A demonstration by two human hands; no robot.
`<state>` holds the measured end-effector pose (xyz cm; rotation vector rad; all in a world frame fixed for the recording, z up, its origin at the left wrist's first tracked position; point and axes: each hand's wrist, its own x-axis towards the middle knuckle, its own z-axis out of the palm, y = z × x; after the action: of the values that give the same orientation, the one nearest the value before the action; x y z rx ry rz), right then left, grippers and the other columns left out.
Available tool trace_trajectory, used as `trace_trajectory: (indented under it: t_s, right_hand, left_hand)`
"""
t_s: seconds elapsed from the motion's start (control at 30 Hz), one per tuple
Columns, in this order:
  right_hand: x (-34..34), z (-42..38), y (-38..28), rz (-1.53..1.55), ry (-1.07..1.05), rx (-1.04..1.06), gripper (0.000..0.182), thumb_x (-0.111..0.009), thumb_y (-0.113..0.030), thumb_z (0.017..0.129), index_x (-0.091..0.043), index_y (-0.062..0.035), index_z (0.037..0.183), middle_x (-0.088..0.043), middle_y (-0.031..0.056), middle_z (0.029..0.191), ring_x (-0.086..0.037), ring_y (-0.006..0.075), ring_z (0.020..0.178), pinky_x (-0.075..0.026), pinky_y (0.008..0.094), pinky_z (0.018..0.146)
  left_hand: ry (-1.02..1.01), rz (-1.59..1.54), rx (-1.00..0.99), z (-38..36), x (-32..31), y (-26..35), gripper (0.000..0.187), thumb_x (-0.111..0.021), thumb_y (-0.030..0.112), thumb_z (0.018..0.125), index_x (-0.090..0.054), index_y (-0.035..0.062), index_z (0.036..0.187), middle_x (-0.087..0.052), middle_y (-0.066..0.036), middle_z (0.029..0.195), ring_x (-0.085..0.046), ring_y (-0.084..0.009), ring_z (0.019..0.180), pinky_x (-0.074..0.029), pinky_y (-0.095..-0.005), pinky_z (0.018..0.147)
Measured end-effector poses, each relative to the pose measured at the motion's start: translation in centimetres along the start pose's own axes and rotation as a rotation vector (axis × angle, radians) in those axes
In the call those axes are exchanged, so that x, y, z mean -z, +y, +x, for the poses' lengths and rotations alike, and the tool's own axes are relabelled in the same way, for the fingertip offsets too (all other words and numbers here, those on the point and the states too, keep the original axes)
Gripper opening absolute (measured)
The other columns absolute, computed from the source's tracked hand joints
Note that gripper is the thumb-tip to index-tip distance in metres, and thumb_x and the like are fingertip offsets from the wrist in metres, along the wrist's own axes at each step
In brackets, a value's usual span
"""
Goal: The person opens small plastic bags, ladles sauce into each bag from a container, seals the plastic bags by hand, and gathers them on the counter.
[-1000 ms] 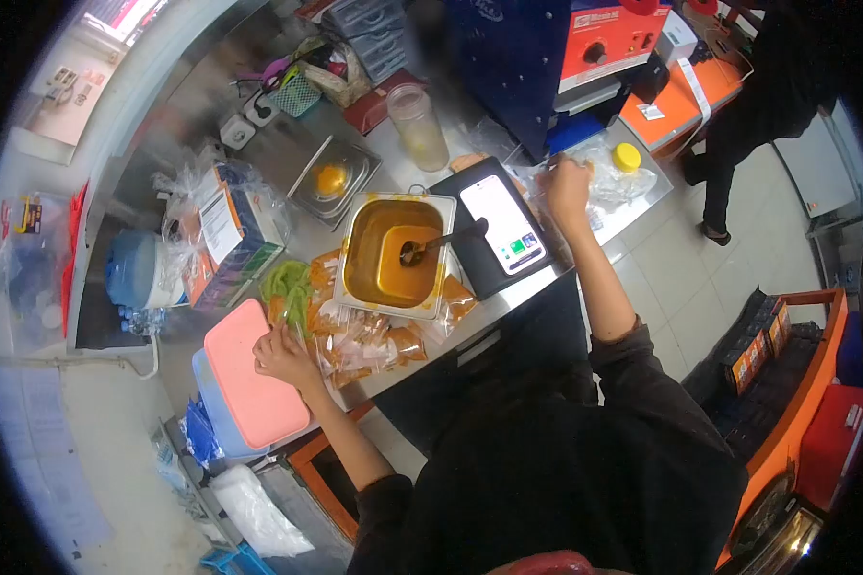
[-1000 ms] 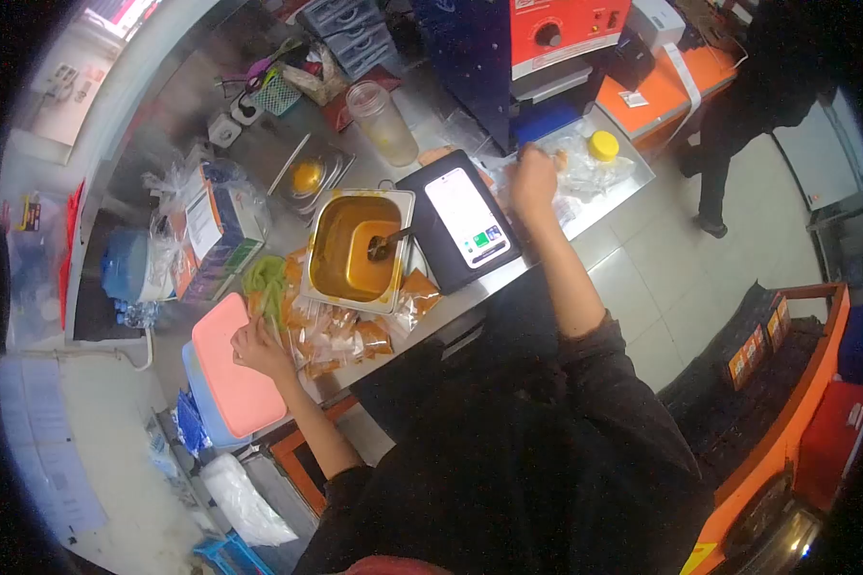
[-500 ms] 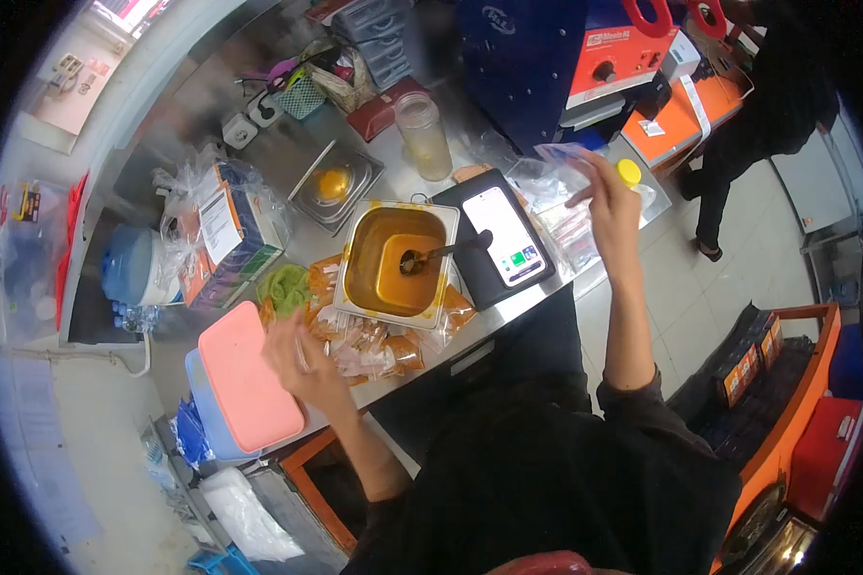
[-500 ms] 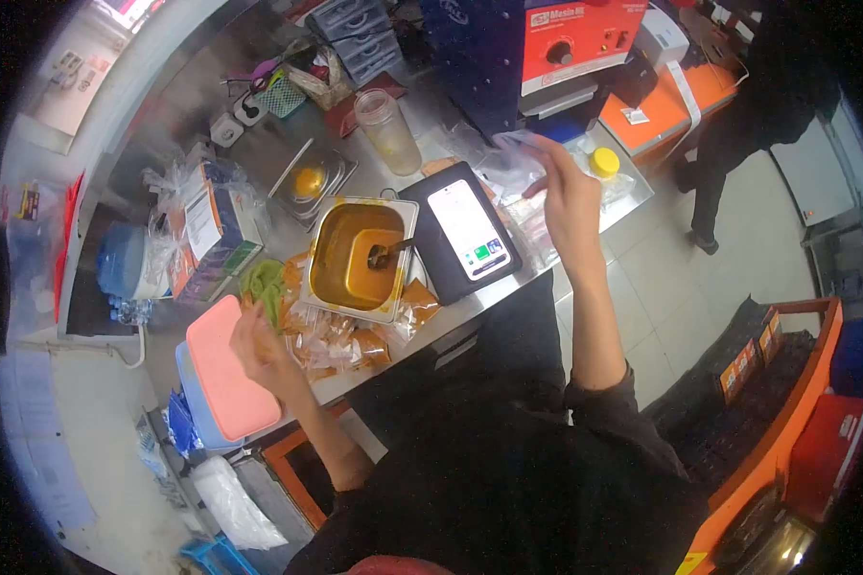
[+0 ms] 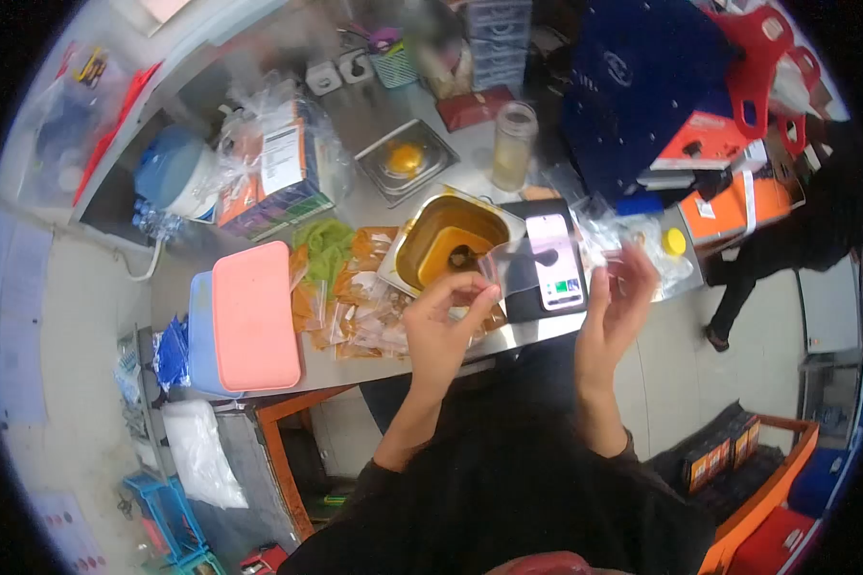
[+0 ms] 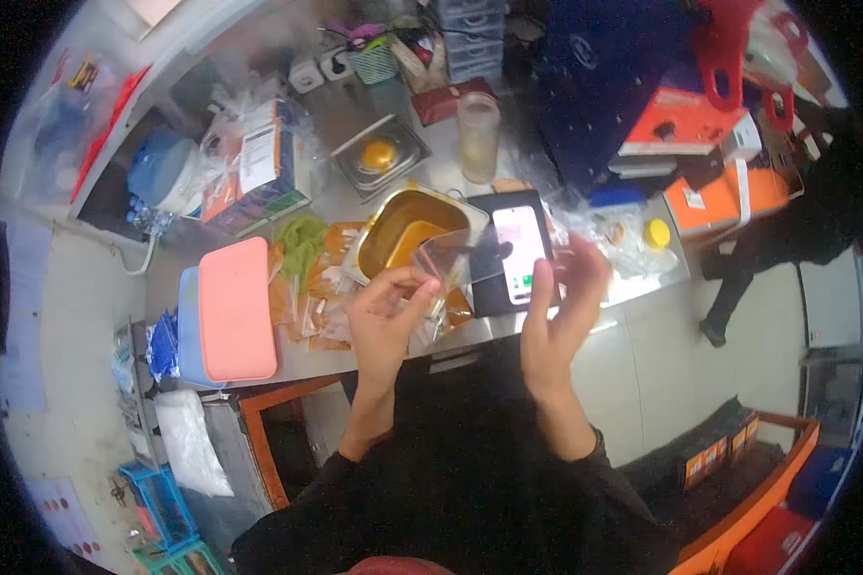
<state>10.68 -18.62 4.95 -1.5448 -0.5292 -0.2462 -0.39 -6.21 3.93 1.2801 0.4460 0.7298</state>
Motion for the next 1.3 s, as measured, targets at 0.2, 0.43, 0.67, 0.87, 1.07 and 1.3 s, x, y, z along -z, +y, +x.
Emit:
trace_trajectory:
  t_s: [0.2, 0.43, 0.67, 0.87, 1.07, 1.3]
  right_hand:
    - [-2.1, -2.0, -1.5, 0.116, -0.434, 0.053, 0.024, -0.078, 0.000, 0.077, -0.064, 0.0030, 0.097, -0.068, 0.0115, 0.101, -0.065, 0.0176, 0.090, -0.050, 0.0264, 0.078]
    - [-2.0, -1.7, -1.0, 0.301, -0.619, -0.208, 0.016, -0.072, 0.006, 0.079, -0.069, 0.0038, 0.095, -0.068, 0.0104, 0.099, -0.066, 0.0167, 0.088, -0.053, 0.0274, 0.077]
    - [-4.4, -2.5, 0.0, 0.269, -0.291, -0.090, 0.018, -0.064, 0.012, 0.080, -0.061, 0.0039, 0.096, -0.061, 0.0087, 0.097, -0.060, 0.0145, 0.090, -0.051, 0.0267, 0.080]
    - [-2.1, -0.9, 0.5, 0.586, -0.651, -0.250, 0.026, -0.065, 0.013, 0.083, -0.052, 0.0043, 0.104, -0.060, 0.0107, 0.100, -0.061, 0.0145, 0.082, -0.052, 0.0252, 0.073]
    - [-0.8, -0.3, -2.3, 0.495, -0.737, -0.201, 0.021, -0.068, 0.011, 0.081, -0.061, 0.0082, 0.101, -0.064, 0.0129, 0.097, -0.062, 0.0119, 0.059, -0.051, 0.0228, 0.050]
    - [-0.9, -2.0, -0.2, -0.075, -0.792, -0.001, 0.032, -0.076, 0.006, 0.070, -0.072, -0.0013, 0.101, -0.054, 0.0091, 0.102, -0.063, 0.0196, 0.082, -0.054, 0.0295, 0.068]
  left_hand:
    - [0.018, 0.552, -0.392, -1.0, 0.2, 2.0, 0.016, -0.076, -0.002, 0.072, -0.068, 0.0006, 0.086, -0.067, -0.009, 0.080, -0.064, -0.0206, 0.071, -0.050, -0.0292, 0.065]
    - [0.032, 0.566, -0.432, -1.2, 1.5, 1.8, 0.010, -0.073, -0.004, 0.075, -0.068, -0.0016, 0.085, -0.066, -0.009, 0.078, -0.063, -0.0197, 0.071, -0.048, -0.0299, 0.065]
    - [0.151, 0.789, -0.588, -1.6, -0.4, 1.2, 0.006, -0.065, -0.005, 0.078, -0.063, -0.0011, 0.082, -0.062, -0.016, 0.086, -0.060, -0.0313, 0.085, -0.048, -0.0358, 0.075]
    - [0.186, 0.337, -0.569, -1.4, -1.0, 2.4, 0.018, -0.074, 0.008, 0.080, -0.062, -0.0001, 0.092, -0.059, -0.016, 0.115, -0.061, -0.0304, 0.107, -0.048, -0.0386, 0.096]
    - [-0.153, -0.215, 0.131, -1.4, 4.4, 1.4, 0.027, -0.074, 0.010, 0.084, -0.064, -0.0015, 0.106, -0.065, -0.013, 0.108, -0.063, -0.0178, 0.101, -0.053, -0.0346, 0.084]
    - [-0.138, 1.050, -0.441, -1.1, 5.0, 3.8, 0.047, -0.076, 0.018, 0.078, -0.062, 0.0066, 0.121, -0.066, -0.007, 0.109, -0.058, -0.0249, 0.111, -0.042, -0.0456, 0.097]
